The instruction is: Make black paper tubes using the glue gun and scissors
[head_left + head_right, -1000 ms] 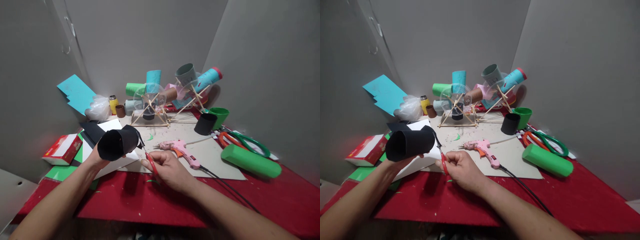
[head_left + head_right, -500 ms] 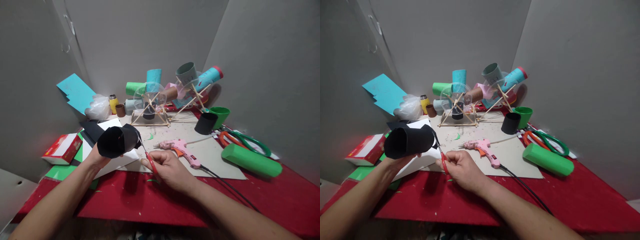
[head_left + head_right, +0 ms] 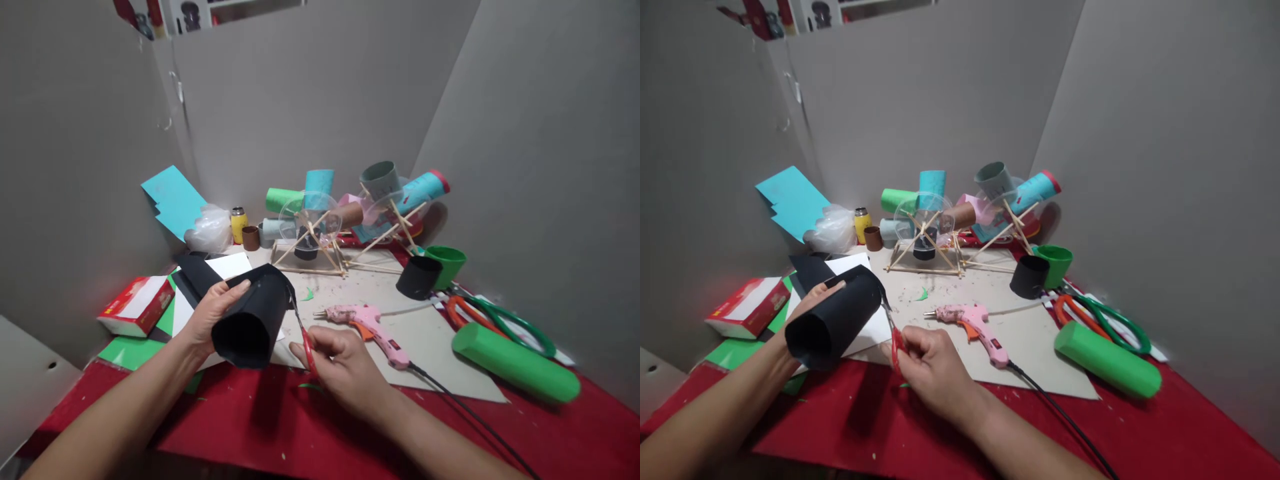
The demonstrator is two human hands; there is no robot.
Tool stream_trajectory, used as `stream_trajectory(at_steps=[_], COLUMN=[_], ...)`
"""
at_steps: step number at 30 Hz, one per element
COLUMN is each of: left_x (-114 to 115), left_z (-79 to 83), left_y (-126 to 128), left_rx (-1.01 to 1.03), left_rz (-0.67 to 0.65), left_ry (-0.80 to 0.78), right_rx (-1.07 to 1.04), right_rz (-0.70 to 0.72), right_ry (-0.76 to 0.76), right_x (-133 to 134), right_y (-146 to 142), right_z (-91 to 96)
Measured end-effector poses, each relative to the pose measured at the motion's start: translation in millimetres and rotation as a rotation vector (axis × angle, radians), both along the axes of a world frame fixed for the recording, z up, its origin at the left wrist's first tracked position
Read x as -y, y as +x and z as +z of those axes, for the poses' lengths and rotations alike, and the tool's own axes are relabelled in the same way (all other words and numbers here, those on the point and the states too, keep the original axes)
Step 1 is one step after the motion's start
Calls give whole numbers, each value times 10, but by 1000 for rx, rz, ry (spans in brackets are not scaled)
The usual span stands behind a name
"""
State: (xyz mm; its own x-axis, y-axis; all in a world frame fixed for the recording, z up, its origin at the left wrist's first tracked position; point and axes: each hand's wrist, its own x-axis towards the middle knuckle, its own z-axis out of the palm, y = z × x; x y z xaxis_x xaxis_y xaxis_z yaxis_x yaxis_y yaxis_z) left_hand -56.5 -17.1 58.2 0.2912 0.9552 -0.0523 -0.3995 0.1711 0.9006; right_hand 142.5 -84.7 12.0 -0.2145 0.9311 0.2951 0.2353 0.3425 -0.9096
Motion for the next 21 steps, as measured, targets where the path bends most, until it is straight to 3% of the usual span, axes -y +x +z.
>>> stream_trajectory(at_steps=[6,12,21], left_x=[138,323,289], left_z=[57,179,20], left_y=[28,93,34], left_rx=[37,173,229], left_rz=[52,-25,-23], left_ry=[-30,-43,-109], right_rx=[77,108,135], right_rz=[8,4,30], right_ry=[113,159,148], right_x=[-14,-25,-66], right_y=[-19,-22,-10], right_z=[-52,-108,-191])
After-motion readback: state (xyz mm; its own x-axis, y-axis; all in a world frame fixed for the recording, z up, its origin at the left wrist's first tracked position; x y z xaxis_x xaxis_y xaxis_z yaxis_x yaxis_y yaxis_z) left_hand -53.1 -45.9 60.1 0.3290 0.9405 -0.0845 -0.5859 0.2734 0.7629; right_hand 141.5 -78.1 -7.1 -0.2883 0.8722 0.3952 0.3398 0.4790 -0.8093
